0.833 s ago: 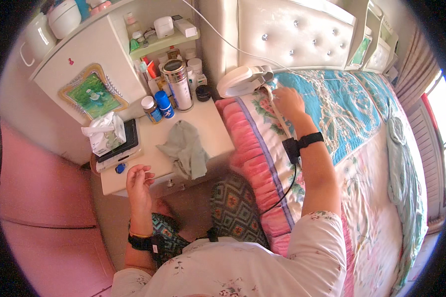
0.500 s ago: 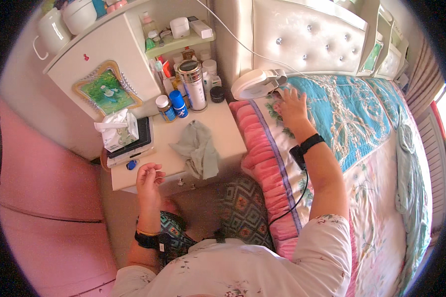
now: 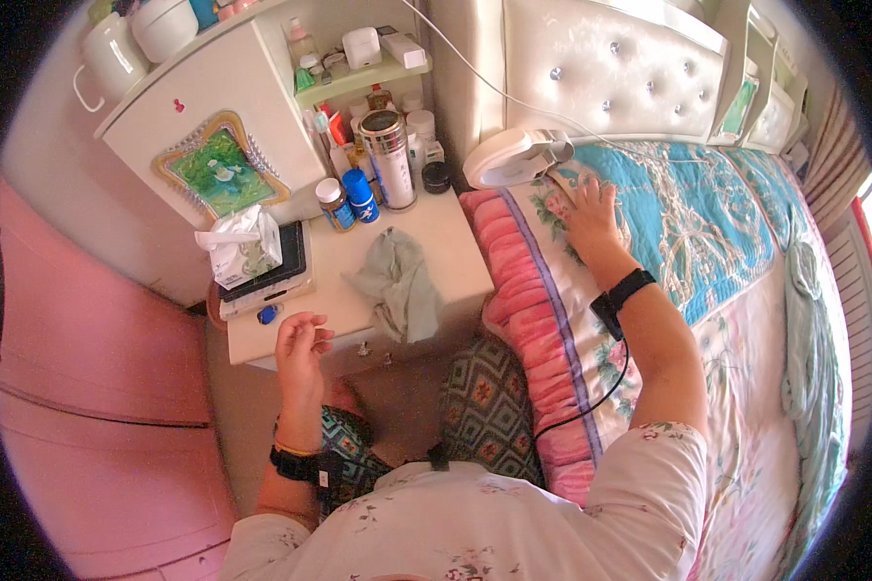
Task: The person wipes a small electronic device, a photo frame, and the top of a bedside cabinet with a cloth before sticking the photo frame onto the front of the cabinet.
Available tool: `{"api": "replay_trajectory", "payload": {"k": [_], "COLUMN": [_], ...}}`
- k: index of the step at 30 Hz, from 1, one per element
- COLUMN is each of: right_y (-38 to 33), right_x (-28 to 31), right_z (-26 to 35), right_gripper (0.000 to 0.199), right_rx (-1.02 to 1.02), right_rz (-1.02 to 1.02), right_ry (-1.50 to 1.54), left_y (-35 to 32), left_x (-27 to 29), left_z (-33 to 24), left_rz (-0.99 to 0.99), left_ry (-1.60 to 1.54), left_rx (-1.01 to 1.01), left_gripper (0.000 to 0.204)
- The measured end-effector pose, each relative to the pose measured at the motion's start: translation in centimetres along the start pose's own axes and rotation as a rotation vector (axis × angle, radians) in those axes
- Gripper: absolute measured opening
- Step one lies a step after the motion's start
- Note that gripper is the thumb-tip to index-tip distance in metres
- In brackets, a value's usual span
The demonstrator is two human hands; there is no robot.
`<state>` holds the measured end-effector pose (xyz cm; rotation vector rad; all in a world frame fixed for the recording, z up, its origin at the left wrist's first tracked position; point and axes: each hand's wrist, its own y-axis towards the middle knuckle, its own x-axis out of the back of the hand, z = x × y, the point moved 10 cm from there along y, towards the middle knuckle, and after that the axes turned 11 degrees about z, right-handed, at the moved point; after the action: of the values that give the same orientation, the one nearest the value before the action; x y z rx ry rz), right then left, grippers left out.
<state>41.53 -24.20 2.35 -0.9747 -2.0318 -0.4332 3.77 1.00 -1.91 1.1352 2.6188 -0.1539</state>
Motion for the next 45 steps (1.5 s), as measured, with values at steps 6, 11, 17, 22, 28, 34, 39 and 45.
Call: {"api": "replay_trajectory", "payload": {"k": [6, 11, 17, 22, 28, 34, 39, 45], "right_y": [-0.1, -0.9, -9.1, -15.6, -16.5, -13.8, -11.0, -10.5], "right_x": [0.3, 0.1, 0.0, -0.8, -7.3, -4.4, -10.1, -13.7], "right_z": [-1.1, -0.7, -0.3, 2.6, -3.2, -6.7, -7.3, -6.6], "right_gripper": [0.046, 0.043, 0.029, 0.03, 0.044, 0.047, 0.067, 0.074], "right_rx": [-0.012, -0.024, 0.009, -0.045, -0.454, -0.395, -0.453, -0.368], "right_rz": [0.269, 0.185, 0.083, 0.149, 0.108, -0.185, 0.224, 0.118], "right_ry": [-0.129, -0.039, 0.088, 0.706, 1.066, 0.791, 1.035, 1.853], "left_y": [0.1, 0.1, 0.5, 0.8, 0.6, -0.3, -0.6, -1.0], "left_x": [-0.5, -0.5, -0.8, -1.5, -2.1, -1.6, -1.8, -1.8], "left_z": [0.2, 0.4, 1.0, 1.5, 1.4, 0.9, 0.7, -0.3], "left_rz": [0.014, 0.002, 0.04, 0.079, 0.137, 0.119, 0.094, 0.093], "left_ry": [-0.023, -0.011, -0.025, -0.095, -0.108, -0.121, -0.127, -0.104], "left_rx": [0.018, 0.029, 0.007, 0.034, 0.032, 0.018, 0.03, -0.015], "left_gripper": [0.011, 0.012, 0.012, 0.013, 0.014, 0.014, 0.013, 0.012]}}
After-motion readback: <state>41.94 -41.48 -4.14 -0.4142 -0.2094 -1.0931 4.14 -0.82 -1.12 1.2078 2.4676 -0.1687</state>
